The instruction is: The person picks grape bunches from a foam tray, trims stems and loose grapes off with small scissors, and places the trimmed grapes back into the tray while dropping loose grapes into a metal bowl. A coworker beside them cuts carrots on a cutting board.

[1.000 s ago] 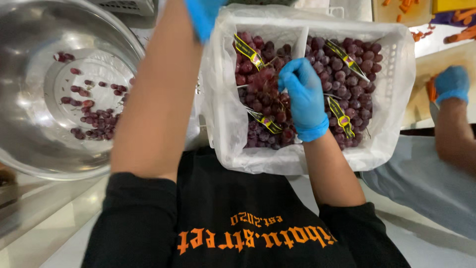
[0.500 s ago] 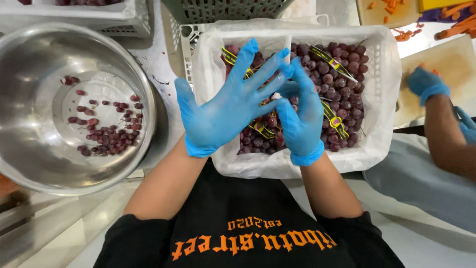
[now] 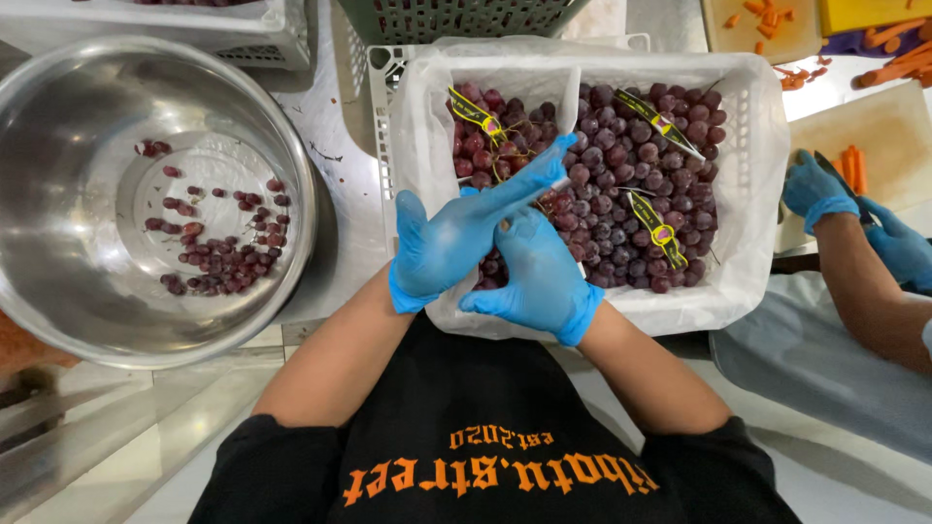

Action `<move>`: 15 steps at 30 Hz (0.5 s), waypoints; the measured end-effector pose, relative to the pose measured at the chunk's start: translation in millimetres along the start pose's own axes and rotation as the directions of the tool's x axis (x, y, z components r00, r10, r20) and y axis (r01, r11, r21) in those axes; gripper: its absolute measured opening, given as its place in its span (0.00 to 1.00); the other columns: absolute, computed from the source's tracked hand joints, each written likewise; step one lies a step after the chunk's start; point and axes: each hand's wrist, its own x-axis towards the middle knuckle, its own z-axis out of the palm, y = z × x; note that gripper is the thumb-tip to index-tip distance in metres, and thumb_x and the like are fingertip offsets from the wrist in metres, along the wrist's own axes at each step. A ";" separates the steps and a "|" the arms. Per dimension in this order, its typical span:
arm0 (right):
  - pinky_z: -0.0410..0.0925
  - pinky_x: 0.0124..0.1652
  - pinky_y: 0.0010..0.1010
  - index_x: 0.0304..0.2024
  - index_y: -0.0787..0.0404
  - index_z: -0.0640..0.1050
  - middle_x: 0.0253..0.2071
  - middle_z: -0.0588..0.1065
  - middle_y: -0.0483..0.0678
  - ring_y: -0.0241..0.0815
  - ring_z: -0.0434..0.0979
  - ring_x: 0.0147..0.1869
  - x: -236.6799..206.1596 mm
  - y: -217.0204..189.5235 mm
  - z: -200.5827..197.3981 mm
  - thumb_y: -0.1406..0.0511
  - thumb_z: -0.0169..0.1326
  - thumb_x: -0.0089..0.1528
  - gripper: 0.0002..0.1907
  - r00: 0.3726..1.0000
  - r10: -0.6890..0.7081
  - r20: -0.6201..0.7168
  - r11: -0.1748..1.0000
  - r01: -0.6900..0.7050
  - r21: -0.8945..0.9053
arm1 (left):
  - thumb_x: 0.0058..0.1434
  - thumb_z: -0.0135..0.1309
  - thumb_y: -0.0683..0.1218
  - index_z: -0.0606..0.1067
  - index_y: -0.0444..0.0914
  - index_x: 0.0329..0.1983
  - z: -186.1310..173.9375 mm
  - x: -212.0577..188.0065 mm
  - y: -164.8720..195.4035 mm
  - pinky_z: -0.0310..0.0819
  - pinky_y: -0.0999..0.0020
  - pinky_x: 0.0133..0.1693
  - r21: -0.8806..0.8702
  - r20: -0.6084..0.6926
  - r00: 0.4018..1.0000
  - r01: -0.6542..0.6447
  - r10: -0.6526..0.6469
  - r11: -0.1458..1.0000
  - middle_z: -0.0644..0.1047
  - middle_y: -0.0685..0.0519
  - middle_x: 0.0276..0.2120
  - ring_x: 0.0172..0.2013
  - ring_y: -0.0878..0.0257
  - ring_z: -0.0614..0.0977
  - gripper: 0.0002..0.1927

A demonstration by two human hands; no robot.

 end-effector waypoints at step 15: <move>0.74 0.30 0.32 0.76 0.58 0.52 0.27 0.78 0.51 0.38 0.77 0.27 -37.7 2.9 10.3 0.63 0.62 0.50 0.54 0.760 0.539 0.363 0.705 -0.643 0.300 | 0.65 0.46 0.76 0.46 0.43 0.83 21.7 -29.6 -35.9 0.45 0.56 0.77 0.009 0.096 0.989 0.115 -0.115 0.993 0.40 0.52 0.82 0.81 0.53 0.44 0.54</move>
